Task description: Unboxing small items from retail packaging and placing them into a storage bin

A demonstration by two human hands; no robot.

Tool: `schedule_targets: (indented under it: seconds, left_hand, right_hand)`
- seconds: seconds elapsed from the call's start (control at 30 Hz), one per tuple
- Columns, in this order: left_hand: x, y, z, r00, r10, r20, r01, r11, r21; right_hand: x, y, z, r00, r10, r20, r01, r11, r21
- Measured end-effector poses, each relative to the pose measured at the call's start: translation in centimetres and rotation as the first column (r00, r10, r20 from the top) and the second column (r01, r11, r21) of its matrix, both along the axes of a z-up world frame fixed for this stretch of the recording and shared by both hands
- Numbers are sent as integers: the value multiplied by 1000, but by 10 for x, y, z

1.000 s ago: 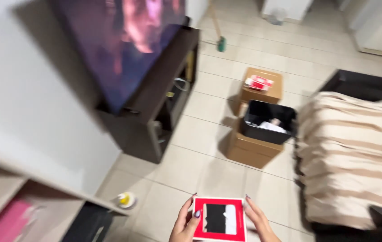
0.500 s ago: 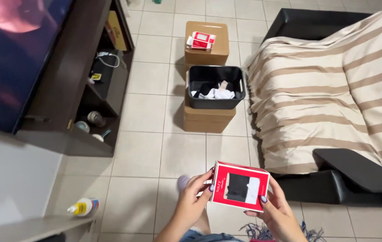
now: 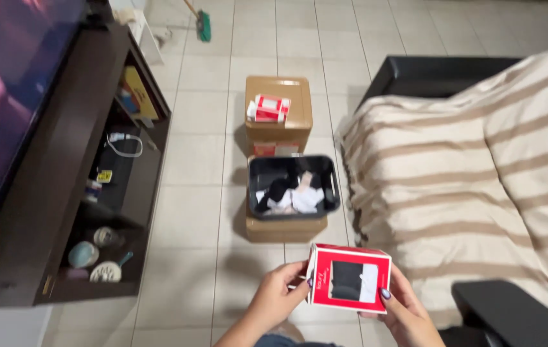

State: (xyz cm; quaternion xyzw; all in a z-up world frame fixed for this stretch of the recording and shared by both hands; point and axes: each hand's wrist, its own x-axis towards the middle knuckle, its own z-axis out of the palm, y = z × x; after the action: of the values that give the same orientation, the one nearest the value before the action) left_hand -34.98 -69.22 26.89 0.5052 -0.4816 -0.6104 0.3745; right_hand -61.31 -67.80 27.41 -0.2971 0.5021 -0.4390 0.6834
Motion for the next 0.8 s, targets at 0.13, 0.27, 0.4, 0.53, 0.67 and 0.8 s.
schedule_targets:
  seconds: [0.13,0.27,0.4,0.53,0.67,0.8]
  left_hand:
    - [-9,-57,-27,899,157,-409,-46,962,269]
    - [-24,-113,-12,804,250,-540,-75,942,326]
    - [-49,-166,-29,949,315,-20,-307,908,-286]
    - [-85,-212,-40,889,448,89,-353,797,-489]
    - [-120,-256,-39,812,580,59,-491,735,-468]
    - [-153,-290,-56,782,607,141,-562,785,-262]
  right_hand:
    - [-29,-60,-39,979,-63,194,64,998,1]
    - [-44,-124,-45,941,-8,338,26,998,-49]
    - [-67,-192,-54,981,-14,193,15,1000,-4]
    - [-87,-273,-47,990,132,53,-125,985,-119]
    - [-87,-348,-12,980,133,-149,-131,991,24]
    - [-105,-403,-8,945,262,-197,-255,965,58]
